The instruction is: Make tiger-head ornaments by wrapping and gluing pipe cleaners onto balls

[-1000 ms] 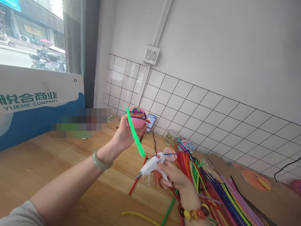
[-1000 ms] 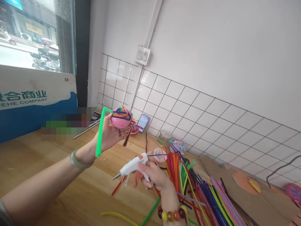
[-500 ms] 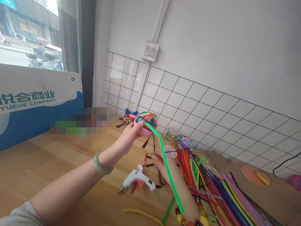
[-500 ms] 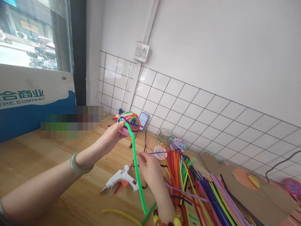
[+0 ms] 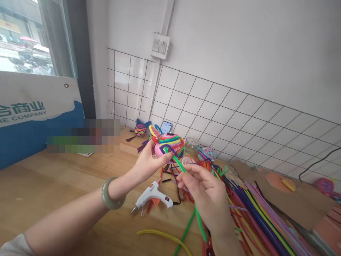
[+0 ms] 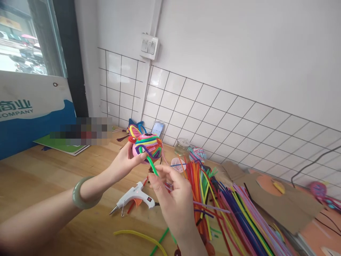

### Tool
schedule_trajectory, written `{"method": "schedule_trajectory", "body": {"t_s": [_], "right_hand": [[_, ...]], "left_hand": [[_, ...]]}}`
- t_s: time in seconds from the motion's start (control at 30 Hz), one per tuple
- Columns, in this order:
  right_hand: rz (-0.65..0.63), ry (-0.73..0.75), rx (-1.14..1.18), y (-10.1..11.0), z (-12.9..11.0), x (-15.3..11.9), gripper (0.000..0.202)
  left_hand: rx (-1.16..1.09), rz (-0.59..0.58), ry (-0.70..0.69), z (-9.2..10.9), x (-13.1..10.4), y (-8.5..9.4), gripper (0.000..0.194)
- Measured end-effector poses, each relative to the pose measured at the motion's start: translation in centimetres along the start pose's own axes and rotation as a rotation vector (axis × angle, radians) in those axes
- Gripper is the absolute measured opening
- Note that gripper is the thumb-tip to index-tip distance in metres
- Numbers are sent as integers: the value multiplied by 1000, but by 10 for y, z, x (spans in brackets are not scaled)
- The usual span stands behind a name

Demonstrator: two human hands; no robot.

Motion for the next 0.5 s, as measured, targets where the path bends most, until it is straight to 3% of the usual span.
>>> {"method": "schedule_trajectory", "body": {"t_s": [0.27,0.5], "right_hand": [[207,258,-244,7,-17,-2,13],[239,291,-261,8,-16,0,13]], "left_hand": [[72,8,-6,-2,-5,-2,51],[16,-10,24,3,-9,-8,52]]}}
Point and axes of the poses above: each hand's wrist, its own x-axis towards the middle knuckle, its own y-axis out of the back of the hand, z = x × y, the point moved 8 cm from there along x, towards the middle knuckle, and after that the axes turned 15 degrees about -y, right-handed, at the moved point
